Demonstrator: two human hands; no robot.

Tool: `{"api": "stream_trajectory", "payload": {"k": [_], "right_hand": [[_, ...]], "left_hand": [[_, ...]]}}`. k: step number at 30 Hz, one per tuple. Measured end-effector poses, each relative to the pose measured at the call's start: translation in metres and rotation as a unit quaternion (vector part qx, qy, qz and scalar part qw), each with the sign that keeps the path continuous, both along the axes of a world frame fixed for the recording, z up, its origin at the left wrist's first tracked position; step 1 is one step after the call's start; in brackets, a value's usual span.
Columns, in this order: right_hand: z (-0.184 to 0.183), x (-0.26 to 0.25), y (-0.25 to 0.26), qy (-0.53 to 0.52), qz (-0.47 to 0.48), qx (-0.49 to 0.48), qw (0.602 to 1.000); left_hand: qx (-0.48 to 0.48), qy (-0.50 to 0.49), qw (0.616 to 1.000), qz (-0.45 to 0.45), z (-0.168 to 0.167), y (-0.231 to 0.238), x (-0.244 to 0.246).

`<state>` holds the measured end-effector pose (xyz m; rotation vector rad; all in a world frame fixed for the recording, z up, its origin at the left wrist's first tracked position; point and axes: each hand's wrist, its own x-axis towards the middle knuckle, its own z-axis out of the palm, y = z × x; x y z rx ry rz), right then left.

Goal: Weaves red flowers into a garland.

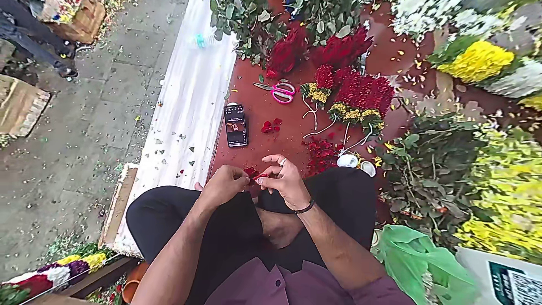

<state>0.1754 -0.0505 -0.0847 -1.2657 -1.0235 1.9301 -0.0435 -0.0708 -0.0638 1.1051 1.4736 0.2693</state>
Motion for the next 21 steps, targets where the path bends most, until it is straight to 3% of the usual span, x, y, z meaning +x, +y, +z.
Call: {"api": "stream_trajectory", "payload": {"k": [3,10,15,21], "right_hand": [[-0.005,-0.006,-0.004,-0.036,0.010,-0.027,0.999],[-0.015,-0.004,-0.001,-0.118,0.053,0.019,0.991],[-0.019,0.014,0.015,-0.094,0.149,0.012,0.984],[-0.026,0.023,0.021,-0.111,0.272,0.081,0.953]], "left_hand": [[-0.009,-0.030,0.999,0.009,0.005,0.001,0.003],[0.019,-0.032,0.999,-0.034,-0.001,0.000,0.001],[0.008,-0.051,0.997,-0.049,-0.003,0.001,-0.004],[-0.022,0.013,1.000,-0.012,0.000,0.002,-0.006]]}}
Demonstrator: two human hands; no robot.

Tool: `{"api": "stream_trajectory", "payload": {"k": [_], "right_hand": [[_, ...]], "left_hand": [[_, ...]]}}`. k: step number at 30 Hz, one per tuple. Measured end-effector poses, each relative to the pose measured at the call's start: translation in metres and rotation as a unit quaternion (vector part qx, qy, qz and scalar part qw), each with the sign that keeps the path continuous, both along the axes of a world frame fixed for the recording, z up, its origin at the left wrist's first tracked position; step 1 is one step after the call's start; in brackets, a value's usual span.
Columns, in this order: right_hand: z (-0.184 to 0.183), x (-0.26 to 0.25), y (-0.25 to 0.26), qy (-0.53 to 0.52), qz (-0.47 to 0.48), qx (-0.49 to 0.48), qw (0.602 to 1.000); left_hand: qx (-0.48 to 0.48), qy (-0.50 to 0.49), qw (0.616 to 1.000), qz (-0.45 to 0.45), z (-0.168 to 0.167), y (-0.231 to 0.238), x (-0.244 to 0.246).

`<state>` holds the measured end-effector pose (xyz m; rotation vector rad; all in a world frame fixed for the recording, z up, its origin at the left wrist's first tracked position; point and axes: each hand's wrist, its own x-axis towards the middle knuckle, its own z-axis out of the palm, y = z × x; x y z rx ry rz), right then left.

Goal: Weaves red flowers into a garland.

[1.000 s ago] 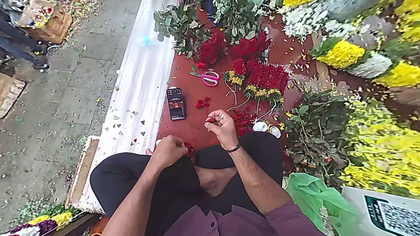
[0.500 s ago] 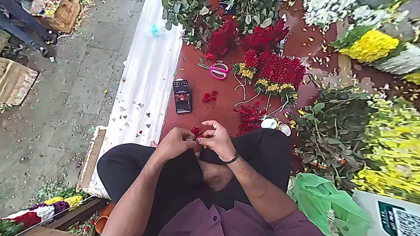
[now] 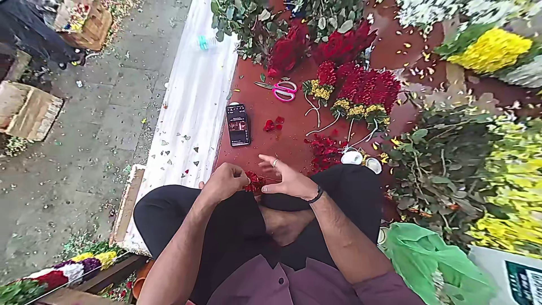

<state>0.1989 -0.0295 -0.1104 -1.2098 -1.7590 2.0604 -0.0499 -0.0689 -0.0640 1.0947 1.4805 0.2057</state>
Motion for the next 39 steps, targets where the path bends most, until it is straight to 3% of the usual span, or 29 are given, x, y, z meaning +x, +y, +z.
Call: {"api": "stream_trajectory", "payload": {"k": [2,7,12,14,16,19,21,23,25,28,31,35,39], "right_hand": [[-0.008,-0.006,-0.006,-0.010,0.026,0.000,1.000],[-0.003,0.001,0.006,0.039,-0.017,0.094,0.995],[0.021,0.006,0.005,0.155,0.040,0.063,0.985],[0.030,0.005,0.002,0.208,0.032,0.085,0.974],[0.035,0.005,0.006,0.248,-0.028,0.124,0.960],[0.030,0.008,0.016,0.270,-0.080,0.117,0.952],[0.023,0.009,0.015,0.296,-0.088,0.036,0.950],[0.022,0.012,0.002,0.264,-0.122,-0.041,0.956],[0.021,0.011,-0.009,0.272,-0.135,-0.047,0.952],[0.019,0.005,0.000,0.359,-0.045,-0.007,0.932],[0.024,0.009,0.009,0.358,-0.042,0.026,0.932],[0.020,0.022,0.019,0.263,-0.113,0.048,0.957],[0.021,0.029,0.026,0.219,-0.081,0.033,0.972]], "left_hand": [[-0.008,0.014,1.000,0.007,0.005,0.002,-0.003],[0.014,0.038,0.999,0.022,0.013,0.006,-0.014],[0.031,0.110,0.993,0.010,0.024,0.017,-0.013],[0.041,0.181,0.981,-0.059,0.036,0.021,-0.003],[0.029,0.225,0.955,-0.190,0.062,0.026,0.014],[0.042,0.080,0.930,-0.357,0.102,0.033,0.042],[0.121,-0.047,0.942,-0.310,0.111,0.035,0.056],[0.179,-0.082,0.961,-0.194,0.111,0.040,0.067],[0.230,-0.032,0.968,-0.098,0.104,0.045,0.072],[0.271,0.115,0.956,-0.022,0.086,0.048,0.062],[0.218,0.206,0.954,-0.015,0.062,0.041,0.036],[0.074,0.101,0.991,-0.055,0.046,0.022,0.000],[0.032,0.027,0.995,-0.090,0.048,0.014,-0.006]]}}
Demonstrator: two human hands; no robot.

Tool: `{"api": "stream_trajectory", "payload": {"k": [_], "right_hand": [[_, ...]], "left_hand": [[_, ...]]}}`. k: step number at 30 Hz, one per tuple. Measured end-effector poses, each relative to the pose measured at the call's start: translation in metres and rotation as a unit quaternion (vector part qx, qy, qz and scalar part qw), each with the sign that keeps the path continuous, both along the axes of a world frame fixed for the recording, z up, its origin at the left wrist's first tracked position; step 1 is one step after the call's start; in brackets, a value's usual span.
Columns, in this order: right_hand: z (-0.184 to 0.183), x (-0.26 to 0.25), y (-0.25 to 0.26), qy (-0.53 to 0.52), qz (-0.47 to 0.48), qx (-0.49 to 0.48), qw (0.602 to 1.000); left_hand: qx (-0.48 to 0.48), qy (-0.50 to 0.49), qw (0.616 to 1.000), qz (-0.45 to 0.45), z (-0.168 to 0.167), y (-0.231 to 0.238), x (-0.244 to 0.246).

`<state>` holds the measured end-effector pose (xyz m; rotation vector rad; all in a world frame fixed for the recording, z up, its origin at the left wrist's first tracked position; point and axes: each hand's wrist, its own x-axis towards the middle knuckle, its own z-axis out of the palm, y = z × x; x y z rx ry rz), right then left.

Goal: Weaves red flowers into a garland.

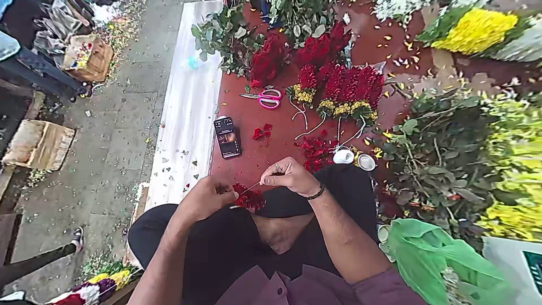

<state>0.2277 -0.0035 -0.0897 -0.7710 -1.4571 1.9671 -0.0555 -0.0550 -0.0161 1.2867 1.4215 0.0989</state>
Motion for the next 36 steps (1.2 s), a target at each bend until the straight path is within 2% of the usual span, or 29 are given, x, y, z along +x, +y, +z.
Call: {"api": "stream_trajectory", "payload": {"k": [4,6,9,11,14,16,19,23,25,31,36], "right_hand": [[-0.009,0.007,0.017,-0.070,0.020,-0.038,0.997],[-0.021,0.010,0.038,-0.200,-0.001,-0.036,0.979],[-0.085,0.009,0.090,-0.420,-0.058,-0.004,0.906],[-0.123,0.004,0.121,-0.544,-0.095,0.019,0.834],[-0.151,-0.017,0.149,-0.642,-0.129,0.039,0.755],[-0.164,-0.031,0.155,-0.666,-0.139,0.060,0.731],[-0.172,-0.040,0.158,-0.635,-0.150,0.055,0.756],[-0.170,-0.032,0.161,-0.486,-0.224,0.009,0.845],[-0.155,-0.028,0.158,-0.402,-0.251,-0.026,0.880],[-0.093,-0.017,0.124,-0.290,-0.209,-0.073,0.931],[-0.057,-0.005,0.080,-0.224,-0.202,-0.099,0.948]], "left_hand": [[0.016,0.002,1.000,-0.006,-0.008,0.003,0.004],[0.025,-0.002,1.000,0.012,-0.015,0.003,0.005],[0.026,0.004,0.999,0.024,-0.024,-0.002,0.004],[0.019,0.010,0.999,0.023,-0.029,-0.005,0.004],[0.000,0.022,0.999,0.024,-0.038,-0.008,0.004],[-0.014,0.029,0.999,0.026,-0.043,-0.008,0.004],[-0.032,0.044,0.998,0.020,-0.046,-0.004,0.005],[-0.035,0.045,0.998,0.004,-0.045,-0.001,0.010],[-0.029,0.038,0.999,0.002,-0.044,-0.002,0.011],[-0.011,0.035,0.999,0.012,-0.041,-0.008,0.007],[0.006,0.007,1.000,0.014,-0.042,-0.009,0.007]]}}
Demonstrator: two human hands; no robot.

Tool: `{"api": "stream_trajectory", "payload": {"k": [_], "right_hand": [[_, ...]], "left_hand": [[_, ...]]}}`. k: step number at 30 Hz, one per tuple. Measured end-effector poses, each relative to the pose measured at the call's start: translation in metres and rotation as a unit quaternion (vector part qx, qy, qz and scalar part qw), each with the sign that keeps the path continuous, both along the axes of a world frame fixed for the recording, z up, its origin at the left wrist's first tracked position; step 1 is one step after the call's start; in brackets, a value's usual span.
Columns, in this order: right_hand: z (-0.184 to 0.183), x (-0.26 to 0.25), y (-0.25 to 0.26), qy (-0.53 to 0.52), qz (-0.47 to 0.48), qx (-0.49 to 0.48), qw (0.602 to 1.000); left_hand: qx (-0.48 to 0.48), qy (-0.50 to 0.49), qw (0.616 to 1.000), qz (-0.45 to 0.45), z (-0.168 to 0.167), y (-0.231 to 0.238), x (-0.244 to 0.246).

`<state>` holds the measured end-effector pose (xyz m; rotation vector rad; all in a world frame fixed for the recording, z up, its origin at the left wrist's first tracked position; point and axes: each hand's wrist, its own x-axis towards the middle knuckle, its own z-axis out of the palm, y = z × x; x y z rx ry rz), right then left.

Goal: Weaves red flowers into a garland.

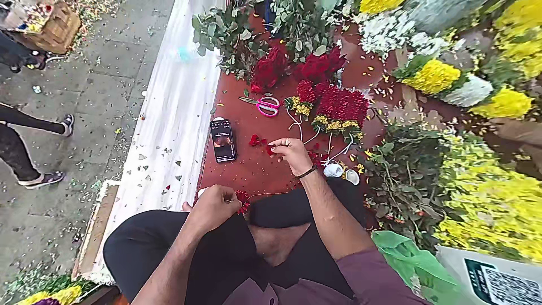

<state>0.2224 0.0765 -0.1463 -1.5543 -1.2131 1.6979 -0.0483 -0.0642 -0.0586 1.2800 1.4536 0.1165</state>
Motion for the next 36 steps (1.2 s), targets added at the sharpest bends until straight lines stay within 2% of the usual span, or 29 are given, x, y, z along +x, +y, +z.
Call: {"api": "stream_trajectory", "payload": {"k": [3,7,15,23,31,36], "right_hand": [[0.008,0.003,-0.023,0.046,-0.003,0.033,0.998],[0.017,0.004,-0.045,0.051,-0.008,0.041,0.998],[0.015,0.000,-0.045,0.015,0.025,0.056,0.998],[0.024,-0.003,-0.044,-0.017,0.079,0.175,0.981],[0.018,-0.014,-0.063,0.016,0.016,0.174,0.985],[0.037,-0.022,-0.081,0.064,0.001,0.146,0.987]], "left_hand": [[-0.004,-0.032,0.999,-0.002,-0.001,-0.001,0.002],[-0.011,-0.034,0.999,-0.001,-0.002,-0.002,0.005],[-0.021,-0.016,1.000,0.009,-0.008,-0.001,0.003],[-0.023,-0.013,1.000,0.010,-0.009,0.000,0.002],[-0.008,-0.003,1.000,0.015,-0.008,-0.001,0.003],[-0.007,0.011,0.999,0.033,-0.007,-0.001,0.002]]}}
